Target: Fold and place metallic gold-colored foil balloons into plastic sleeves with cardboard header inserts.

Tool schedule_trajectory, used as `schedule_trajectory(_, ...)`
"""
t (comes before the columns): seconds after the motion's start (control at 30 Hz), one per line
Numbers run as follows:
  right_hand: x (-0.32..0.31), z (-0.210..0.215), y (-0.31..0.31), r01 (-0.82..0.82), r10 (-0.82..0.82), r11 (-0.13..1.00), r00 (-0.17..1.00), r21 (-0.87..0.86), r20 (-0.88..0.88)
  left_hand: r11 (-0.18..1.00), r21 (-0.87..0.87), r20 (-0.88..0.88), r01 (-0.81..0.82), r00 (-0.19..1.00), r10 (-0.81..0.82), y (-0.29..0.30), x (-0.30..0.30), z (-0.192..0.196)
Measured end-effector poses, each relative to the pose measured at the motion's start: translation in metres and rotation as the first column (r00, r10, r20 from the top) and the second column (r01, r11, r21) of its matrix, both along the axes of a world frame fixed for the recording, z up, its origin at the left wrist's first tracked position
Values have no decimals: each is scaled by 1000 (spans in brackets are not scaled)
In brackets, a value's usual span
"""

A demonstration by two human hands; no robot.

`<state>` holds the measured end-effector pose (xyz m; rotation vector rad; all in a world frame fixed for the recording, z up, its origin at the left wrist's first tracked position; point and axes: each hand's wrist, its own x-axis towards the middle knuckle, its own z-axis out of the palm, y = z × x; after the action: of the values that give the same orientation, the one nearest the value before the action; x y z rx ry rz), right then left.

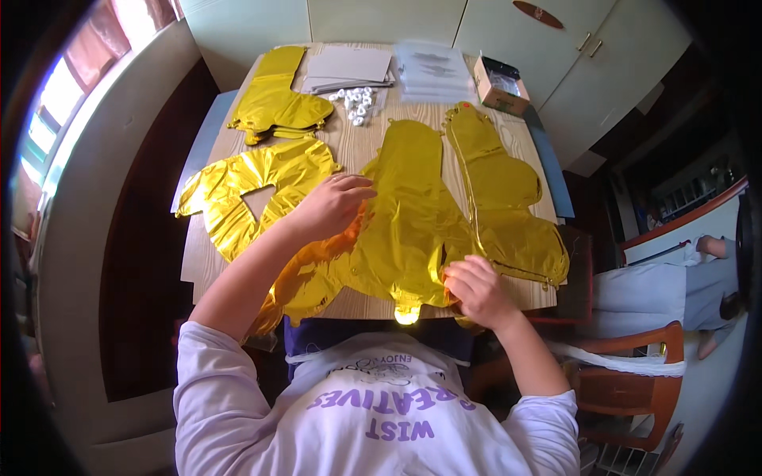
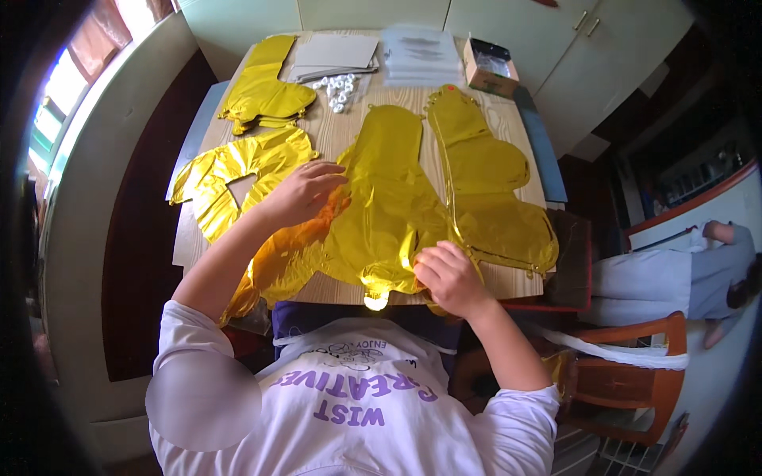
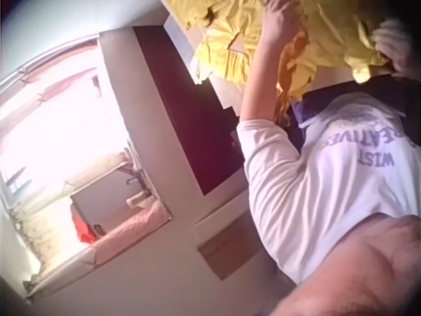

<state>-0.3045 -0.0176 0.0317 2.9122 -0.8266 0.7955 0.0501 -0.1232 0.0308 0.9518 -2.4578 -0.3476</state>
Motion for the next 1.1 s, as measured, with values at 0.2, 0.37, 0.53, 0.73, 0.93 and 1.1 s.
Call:
schedule_trajectory(0.2, 0, 6, 5, -92, 93, 995, 995, 24, -25, 997, -71, -2, 2, 1000, -2, 24, -11, -17)
schedule_trajectory(0.37, -11, 5, 9, -138, 142, 988, 988, 67, -55, 999, -37, -49, -9, 999, 7, 24, -12, -25)
schedule_trajectory(0.53, -6, 24, 2, -152, 168, 930, 986, 336, -18, 997, -73, -38, -6, 999, 3, 21, -12, -32)
schedule_trajectory(0.73, 3, 61, -34, -40, 41, 859, 999, 511, 9, 996, -86, -41, -21, 999, 17, 16, -6, -34)
schedule_trajectory(0.93, 24, 39, -68, 104, -9, 842, 984, 530, -178, 998, -37, -192, -51, 980, 43, -4, 23, -1)
schedule_trajectory(1.1, 31, 55, -96, 142, -93, 838, 989, 527, -119, 917, 51, -237, -395, 887, 395, -69, 100, 24)
